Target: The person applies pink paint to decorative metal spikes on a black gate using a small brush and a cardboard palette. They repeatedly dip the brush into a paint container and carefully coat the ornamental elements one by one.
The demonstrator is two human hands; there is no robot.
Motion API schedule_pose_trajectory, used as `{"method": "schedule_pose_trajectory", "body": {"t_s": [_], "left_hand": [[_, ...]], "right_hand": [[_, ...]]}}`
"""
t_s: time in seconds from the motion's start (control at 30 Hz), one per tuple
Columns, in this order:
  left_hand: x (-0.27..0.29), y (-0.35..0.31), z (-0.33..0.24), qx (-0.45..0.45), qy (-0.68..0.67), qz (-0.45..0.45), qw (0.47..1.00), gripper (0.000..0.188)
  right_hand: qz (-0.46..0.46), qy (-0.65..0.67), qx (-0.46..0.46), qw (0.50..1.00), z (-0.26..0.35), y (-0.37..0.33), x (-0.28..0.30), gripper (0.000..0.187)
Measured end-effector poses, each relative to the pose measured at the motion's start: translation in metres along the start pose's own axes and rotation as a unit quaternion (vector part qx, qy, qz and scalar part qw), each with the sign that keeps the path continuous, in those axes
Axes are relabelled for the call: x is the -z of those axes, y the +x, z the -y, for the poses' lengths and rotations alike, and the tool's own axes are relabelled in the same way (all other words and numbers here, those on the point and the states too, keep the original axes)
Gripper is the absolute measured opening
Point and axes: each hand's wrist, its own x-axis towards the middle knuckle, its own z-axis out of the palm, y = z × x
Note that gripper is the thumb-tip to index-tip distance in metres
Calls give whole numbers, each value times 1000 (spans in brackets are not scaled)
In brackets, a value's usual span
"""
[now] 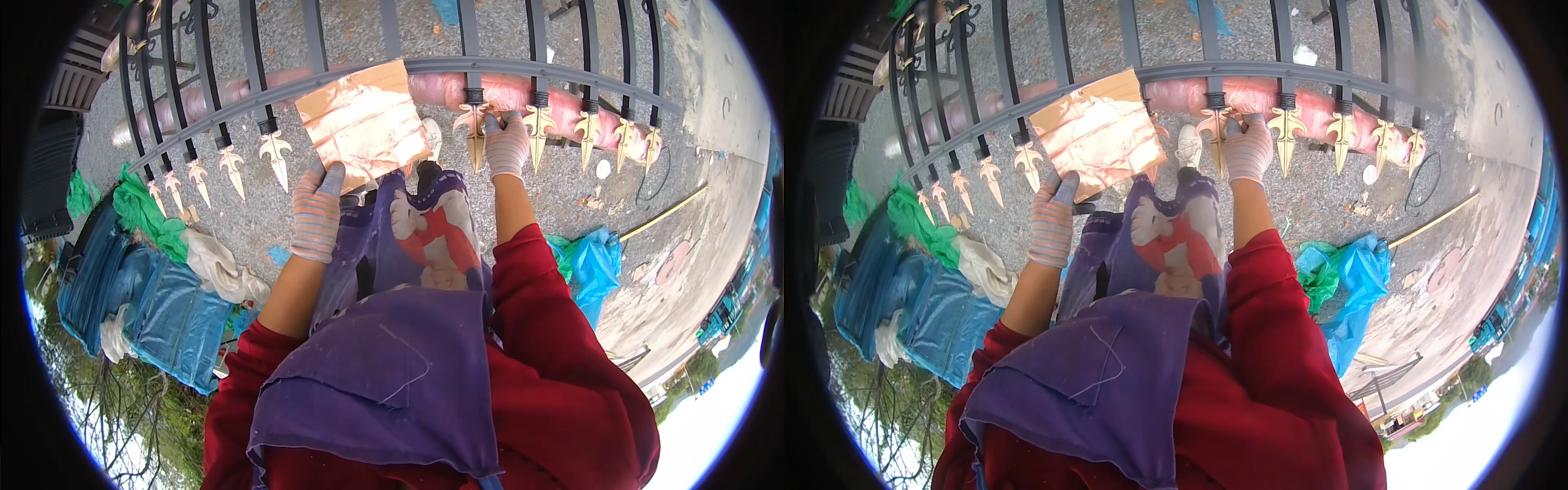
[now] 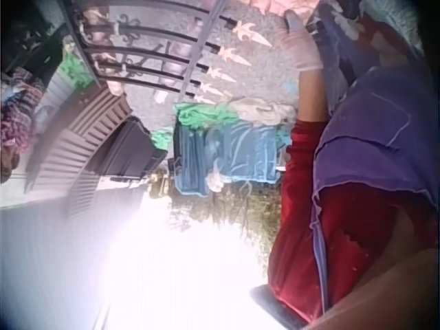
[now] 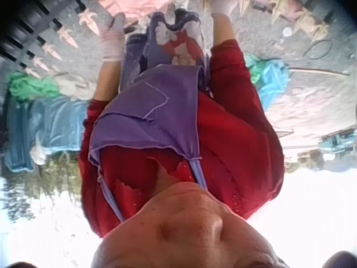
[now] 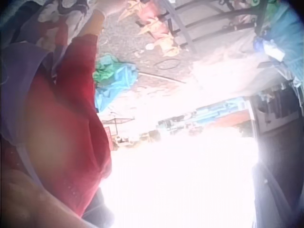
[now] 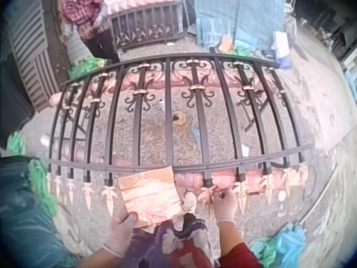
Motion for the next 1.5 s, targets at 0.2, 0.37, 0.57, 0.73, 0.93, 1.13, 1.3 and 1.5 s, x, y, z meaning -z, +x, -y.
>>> {"method": "schedule_pose_trajectory", "body": {"t_s": [0.2,0.37,0.57,0.73,0.93,1.13,1.3,1.5], "left_hand": [[2,0,-21,28,-48,26,998,19],[1,-1,-16,34,-38,19,999,23],[-22,15,0,-173,352,50,919,26],[-54,38,-35,-167,254,59,951,22],[-90,48,-47,3,77,130,988,26],[-110,50,-72,15,235,123,964,31],[-123,48,-77,-21,269,99,958,28],[-129,52,-79,-17,291,93,952,27]], "right_hand": [[5,-29,-18,999,-21,-22,-2,27],[-20,92,-5,996,-17,-36,8,24],[89,266,52,959,-42,-35,-1,27],[93,180,-2,979,-53,-25,-8,28],[96,160,23,982,-47,-23,-2,24],[153,192,-29,969,-62,-19,-2,24],[178,243,-49,952,-79,-19,-4,24],[207,295,-113,926,-71,-28,29,22]]}}
